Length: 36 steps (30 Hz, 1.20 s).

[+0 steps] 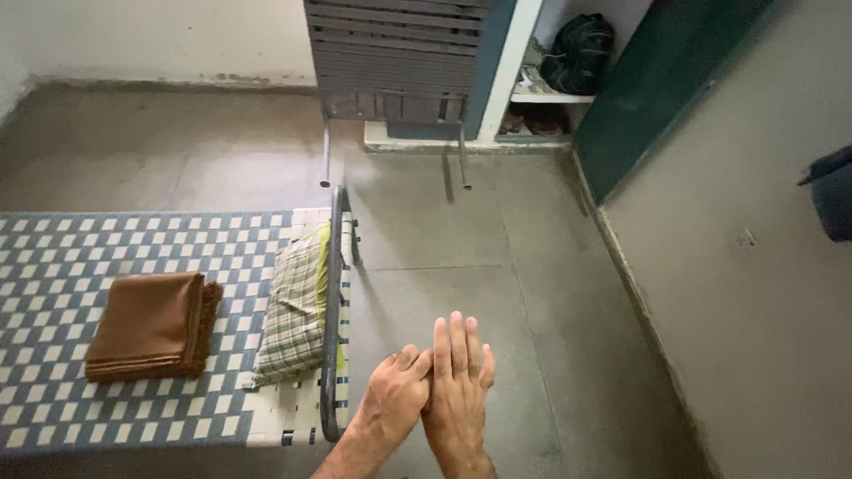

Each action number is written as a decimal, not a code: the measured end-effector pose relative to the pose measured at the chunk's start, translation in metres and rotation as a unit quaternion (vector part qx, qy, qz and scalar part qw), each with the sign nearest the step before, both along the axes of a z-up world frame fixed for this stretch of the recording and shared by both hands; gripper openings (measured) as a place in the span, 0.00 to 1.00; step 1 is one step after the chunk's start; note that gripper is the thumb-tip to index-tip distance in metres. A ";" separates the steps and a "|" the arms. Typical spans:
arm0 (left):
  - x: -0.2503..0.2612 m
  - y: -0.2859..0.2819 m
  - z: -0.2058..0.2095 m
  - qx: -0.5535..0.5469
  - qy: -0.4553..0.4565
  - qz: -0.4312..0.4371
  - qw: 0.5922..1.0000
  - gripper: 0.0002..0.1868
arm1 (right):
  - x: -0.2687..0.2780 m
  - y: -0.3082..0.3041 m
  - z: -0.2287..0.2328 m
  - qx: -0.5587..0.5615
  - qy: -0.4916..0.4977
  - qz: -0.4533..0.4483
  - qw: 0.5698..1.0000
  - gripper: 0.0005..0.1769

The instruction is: Placing folded clothing and blankets into a wardrobe and inspecting a garment on the bed.

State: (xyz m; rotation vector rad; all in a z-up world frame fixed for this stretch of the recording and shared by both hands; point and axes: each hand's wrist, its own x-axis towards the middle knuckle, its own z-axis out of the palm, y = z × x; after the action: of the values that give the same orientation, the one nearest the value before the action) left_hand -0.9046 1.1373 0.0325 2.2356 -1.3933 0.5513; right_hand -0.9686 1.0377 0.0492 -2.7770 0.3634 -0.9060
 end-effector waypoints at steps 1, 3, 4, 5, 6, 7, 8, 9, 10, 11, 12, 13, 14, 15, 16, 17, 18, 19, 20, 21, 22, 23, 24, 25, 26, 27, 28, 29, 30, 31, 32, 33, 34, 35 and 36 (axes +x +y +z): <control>0.001 0.006 -0.001 0.001 0.008 0.002 1.000 0.11 | 0.002 0.006 0.001 0.004 0.003 0.003 1.000 0.36; 0.001 0.018 0.005 0.005 0.008 0.018 1.000 0.11 | 0.006 0.014 -0.003 0.009 0.005 0.022 1.000 0.36; 0.002 0.026 0.007 0.009 0.006 0.026 1.000 0.12 | 0.009 0.021 -0.008 0.014 0.004 0.035 0.999 0.37; 0.004 0.035 0.004 0.010 0.007 0.034 0.999 0.12 | 0.012 0.029 -0.008 0.015 0.005 0.043 0.999 0.37; 0.005 0.042 0.002 0.007 -0.002 0.043 0.999 0.12 | 0.015 0.036 -0.007 0.017 0.006 0.052 0.998 0.37; 0.007 0.050 0.001 0.004 -0.011 0.052 0.999 0.13 | 0.018 0.043 -0.006 0.020 0.006 0.061 0.998 0.37; 0.009 0.061 -0.004 0.006 -0.009 0.060 0.998 0.13 | 0.021 0.054 -0.008 0.021 0.008 0.068 0.997 0.37; 0.012 0.072 -0.008 0.006 -0.008 0.070 0.998 0.13 | 0.025 0.065 -0.009 0.023 0.013 0.072 0.997 0.37; 0.015 0.081 -0.009 0.006 -0.007 0.080 0.997 0.13 | 0.030 0.074 -0.007 0.025 0.017 0.077 0.997 0.37; 0.016 0.092 -0.010 0.008 -0.005 0.088 0.996 0.13 | 0.034 0.083 -0.011 0.026 0.018 0.084 0.996 0.37; 0.020 0.104 -0.014 0.013 0.001 0.095 0.995 0.12 | 0.041 0.094 -0.017 0.028 0.017 0.094 0.995 0.37; 0.026 0.117 -0.018 0.017 0.007 0.102 0.995 0.12 | 0.049 0.105 -0.024 0.029 0.016 0.104 0.994 0.37; 0.031 0.129 -0.023 0.017 0.006 0.107 0.994 0.12 | 0.055 0.116 -0.024 0.029 0.015 0.110 0.993 0.37; 0.037 0.141 -0.027 0.019 0.000 0.114 0.993 0.12 | 0.061 0.127 -0.025 0.031 0.015 0.117 0.993 0.38; 0.043 0.153 -0.031 0.020 -0.005 0.118 0.993 0.12 | 0.068 0.139 -0.026 0.032 0.016 0.121 0.992 0.38; 0.052 0.164 -0.028 0.019 -0.006 0.120 0.993 0.12 | 0.075 0.151 -0.018 0.031 0.016 0.123 0.992 0.38; 0.060 0.175 -0.025 0.009 -0.005 0.115 0.993 0.13 | 0.082 0.162 -0.011 0.047 0.032 0.133 0.989 0.41; 0.068 0.187 -0.022 -0.001 -0.004 0.110 0.994 0.14 | 0.090 0.174 -0.003 0.062 0.049 0.143 0.987 0.44; 0.079 0.201 -0.025 0.000 -0.004 0.110 0.994 0.14 | 0.101 0.187 -0.011 0.064 0.049 0.142 0.987 0.44; 0.091 0.216 -0.028 0.000 0.005 0.102 0.995 0.14 | 0.113 0.201 -0.019 0.063 0.057 0.144 0.986 0.44; 0.102 0.230 -0.032 -0.002 0.015 0.090 0.996 0.14 | 0.124 0.214 -0.027 0.061 0.065 0.142 0.986 0.44; 0.115 0.242 -0.035 -0.002 0.017 0.087 0.996 0.14 | 0.138 0.226 -0.036 0.061 0.066 0.138 0.986 0.44; 0.129 0.258 -0.038 0.006 0.030 0.080 0.996 0.13 | 0.151 0.241 -0.046 0.043 0.062 0.126 0.989 0.41; 0.143 0.274 -0.041 0.014 0.044 0.073 0.996 0.12 | 0.166 0.257 -0.055 0.025 0.059 0.113 0.991 0.38; 0.159 0.289 -0.043 0.017 0.046 0.068 0.996 0.12 | 0.180 0.273 -0.055 0.028 0.060 0.108 0.992 0.38; 0.176 0.305 -0.046 0.003 0.055 0.061 0.997 0.13 | 0.195 0.289 -0.054 0.028 0.061 0.106 0.992 0.38; 0.192 0.322 -0.050 -0.010 0.066 0.052 0.996 0.13 | 0.209 0.308 -0.056 0.028 0.063 0.102 0.992 0.38; 0.207 0.342 -0.053 -0.006 0.068 0.045 0.997 0.13 | 0.222 0.326 -0.060 0.032 0.064 0.095 0.993 0.38; 0.224 0.357 -0.053 -0.016 0.074 0.031 0.997 0.14 | 0.237 0.340 -0.060 0.032 0.062 0.095 0.993 0.38; 0.241 0.371 -0.054 -0.025 0.080 0.017 0.996 0.15 | 0.251 0.354 -0.060 0.032 0.060 0.094 0.993 0.38; 0.254 0.390 -0.057 -0.021 0.087 0.012 0.996 0.15 | 0.262 0.373 -0.065 0.037 0.067 0.089 0.993 0.38; 0.266 0.408 -0.061 -0.004 0.109 -0.003 0.994 0.14 | 0.273 0.391 -0.070 0.049 0.072 0.089 0.992 0.39; 0.277 0.423 -0.064 0.012 0.136 -0.015 0.991 0.14 | 0.282 0.404 -0.074 0.060 0.082 0.093 0.990 0.40; 0.285 0.438 -0.069 0.014 0.147 -0.015 0.989 0.14 | 0.288 0.418 -0.080 0.064 0.093 0.092 0.989 0.40; 0.296 0.449 -0.077 0.015 0.174 -0.014 0.985 0.15 | 0.299 0.427 -0.088 0.092 0.112 0.094 0.985 0.43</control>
State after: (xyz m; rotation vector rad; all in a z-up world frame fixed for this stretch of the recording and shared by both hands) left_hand -0.6082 1.5866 -0.0445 2.2012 -1.2549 0.1193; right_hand -0.6700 1.4649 -0.0386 -2.6895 0.2012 -0.4918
